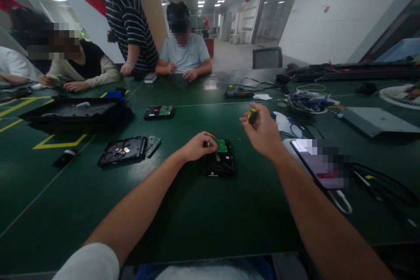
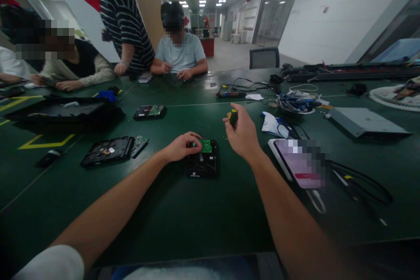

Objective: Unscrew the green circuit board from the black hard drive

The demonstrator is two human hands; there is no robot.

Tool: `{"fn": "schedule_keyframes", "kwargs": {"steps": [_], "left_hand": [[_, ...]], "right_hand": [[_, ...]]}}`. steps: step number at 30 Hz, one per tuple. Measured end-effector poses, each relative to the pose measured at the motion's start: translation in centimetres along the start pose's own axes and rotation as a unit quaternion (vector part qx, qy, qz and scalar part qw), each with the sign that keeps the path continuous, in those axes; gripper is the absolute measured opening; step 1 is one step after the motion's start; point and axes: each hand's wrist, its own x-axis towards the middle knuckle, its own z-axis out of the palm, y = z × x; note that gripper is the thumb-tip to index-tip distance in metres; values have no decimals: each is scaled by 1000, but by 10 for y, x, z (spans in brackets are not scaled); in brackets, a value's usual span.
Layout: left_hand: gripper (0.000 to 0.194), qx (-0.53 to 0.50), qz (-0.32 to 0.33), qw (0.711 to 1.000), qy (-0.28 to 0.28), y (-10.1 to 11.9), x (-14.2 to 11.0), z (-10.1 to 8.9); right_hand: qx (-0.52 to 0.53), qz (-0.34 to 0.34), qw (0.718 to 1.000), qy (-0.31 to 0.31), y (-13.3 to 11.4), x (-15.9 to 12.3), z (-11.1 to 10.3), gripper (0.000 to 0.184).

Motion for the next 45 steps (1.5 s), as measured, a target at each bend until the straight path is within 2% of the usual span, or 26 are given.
{"fn": "schedule_keyframes", "kwargs": {"steps": [2,8,11,16,23,27,30,45], "left_hand": [[8,1,1,1000,2,0,0,0],[6,-2,13,1000,1,-2,1,0],[6,-4,16,1000,0,-2,1,1],[6,-5,16,1000,5,-3,0,2],[5,-8,19,1000,17,-8,1,3],[6,0,7,1000,22,-6,1,4],[7,3,1,1000,26,-4,0,4],[6,9,-5,999,47,-3,0,7]], "right_hand": [[24,-32,999,24,-2,-2,4,51],[-20,-54,998,-5,4,-9,18,40],[-51,-66,996,-27,8,-9,23,44],[-85,-64,992,-60,9,-8,21,62],[-18,-57,998,8,0,-12,24,59],[-2,-35,999,-4,-4,-18,33,61],[10,-43,999,-10,-5,-20,37,60],[3,-55,998,0,-6,-21,41,61]]}}
